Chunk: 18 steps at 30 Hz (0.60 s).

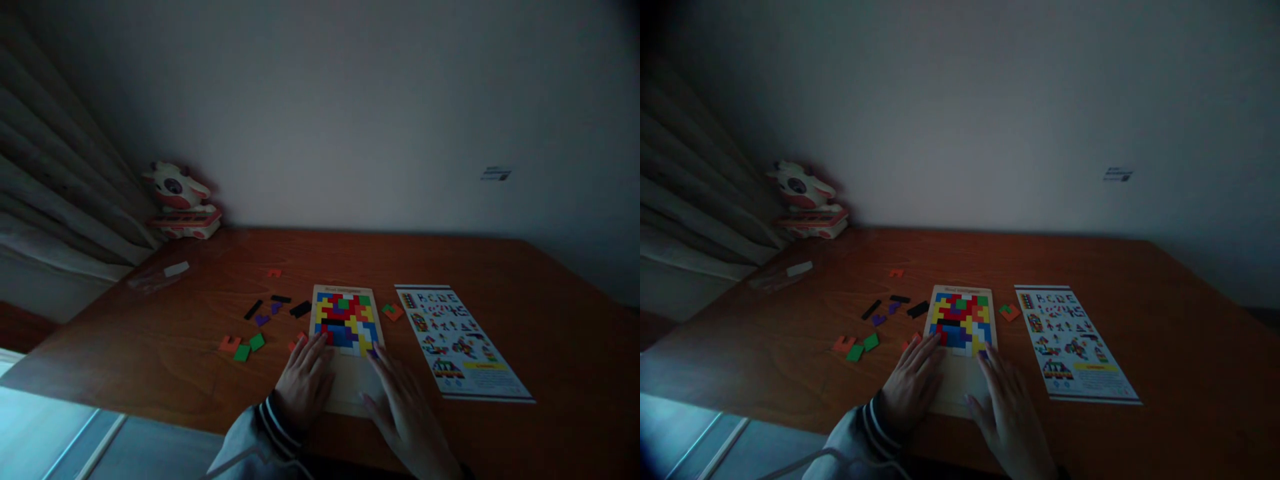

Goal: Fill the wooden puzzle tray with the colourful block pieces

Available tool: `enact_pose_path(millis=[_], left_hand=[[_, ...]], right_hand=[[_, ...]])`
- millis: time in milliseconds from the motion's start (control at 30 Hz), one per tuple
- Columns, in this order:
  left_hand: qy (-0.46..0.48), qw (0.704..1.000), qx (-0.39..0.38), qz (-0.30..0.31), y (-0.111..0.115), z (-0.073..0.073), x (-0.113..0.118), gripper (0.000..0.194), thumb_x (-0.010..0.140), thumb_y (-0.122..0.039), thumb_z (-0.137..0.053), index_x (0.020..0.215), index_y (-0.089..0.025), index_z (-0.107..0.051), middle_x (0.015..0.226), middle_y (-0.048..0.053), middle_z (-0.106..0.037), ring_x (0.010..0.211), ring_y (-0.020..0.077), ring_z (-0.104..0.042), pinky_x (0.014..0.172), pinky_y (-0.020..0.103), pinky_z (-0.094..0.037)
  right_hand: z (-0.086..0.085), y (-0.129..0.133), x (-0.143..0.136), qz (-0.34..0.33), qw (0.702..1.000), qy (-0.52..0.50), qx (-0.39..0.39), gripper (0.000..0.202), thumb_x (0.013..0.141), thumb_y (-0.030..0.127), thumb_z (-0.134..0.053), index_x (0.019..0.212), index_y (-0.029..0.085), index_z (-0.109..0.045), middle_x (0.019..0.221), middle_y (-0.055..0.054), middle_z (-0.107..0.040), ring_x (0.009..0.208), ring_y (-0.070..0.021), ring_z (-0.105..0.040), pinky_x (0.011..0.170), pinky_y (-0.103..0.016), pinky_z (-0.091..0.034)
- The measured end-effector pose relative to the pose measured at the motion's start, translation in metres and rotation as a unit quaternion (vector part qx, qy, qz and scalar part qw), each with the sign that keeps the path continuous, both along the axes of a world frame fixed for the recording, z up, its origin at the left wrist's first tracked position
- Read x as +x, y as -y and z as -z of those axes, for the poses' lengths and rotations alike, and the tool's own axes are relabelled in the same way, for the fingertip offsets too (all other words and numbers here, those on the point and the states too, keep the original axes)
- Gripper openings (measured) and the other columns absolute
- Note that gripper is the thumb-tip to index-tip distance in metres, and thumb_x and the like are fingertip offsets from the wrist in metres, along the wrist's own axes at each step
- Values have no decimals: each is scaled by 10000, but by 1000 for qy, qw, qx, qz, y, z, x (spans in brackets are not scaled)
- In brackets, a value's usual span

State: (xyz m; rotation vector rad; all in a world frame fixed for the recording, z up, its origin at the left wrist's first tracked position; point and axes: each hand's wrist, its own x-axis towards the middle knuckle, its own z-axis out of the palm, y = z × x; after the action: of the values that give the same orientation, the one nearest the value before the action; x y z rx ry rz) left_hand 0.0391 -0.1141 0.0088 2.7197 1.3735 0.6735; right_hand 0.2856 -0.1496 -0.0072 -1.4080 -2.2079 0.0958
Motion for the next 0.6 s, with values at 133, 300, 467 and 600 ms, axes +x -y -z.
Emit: enact_pose_path(millis=[133,300,467,600], left_hand=[[24,999,30,-25,-2,2,-11,367,957,-249,-493,1312,-172,-540,1477,155,-465,1368,321,-443,1076,594,-436],[68,996,34,-43,-3,3,-27,336,932,-247,-527,1260,-196,-583,1409,143,-532,1295,308,-514,1043,535,-493],[106,992,20,-58,-3,3,-28,311,918,-262,-557,1219,-200,-605,1371,141,-557,1239,298,-557,1001,492,-535],[116,991,12,-73,-2,2,-27,298,911,-253,-564,1200,-206,-617,1353,138,-567,1215,302,-572,973,489,-551]], right_hand=[[-1,-5,13,37,997,-61,-3,553,989,383,-466,1503,243,-318,1531,-83,-415,1379,-259,-437,1088,-439,-440],[-13,-52,43,74,997,-22,21,422,987,441,-448,1344,224,-507,1404,-111,-551,1279,-285,-535,1047,-490,-459],[-13,-112,50,90,993,37,60,436,1007,399,-379,1305,138,-563,1370,-167,-580,1273,-300,-541,1020,-484,-463],[4,-126,47,100,990,72,69,418,1011,351,-366,1247,127,-628,1324,-161,-626,1281,-314,-535,1017,-506,-441]])
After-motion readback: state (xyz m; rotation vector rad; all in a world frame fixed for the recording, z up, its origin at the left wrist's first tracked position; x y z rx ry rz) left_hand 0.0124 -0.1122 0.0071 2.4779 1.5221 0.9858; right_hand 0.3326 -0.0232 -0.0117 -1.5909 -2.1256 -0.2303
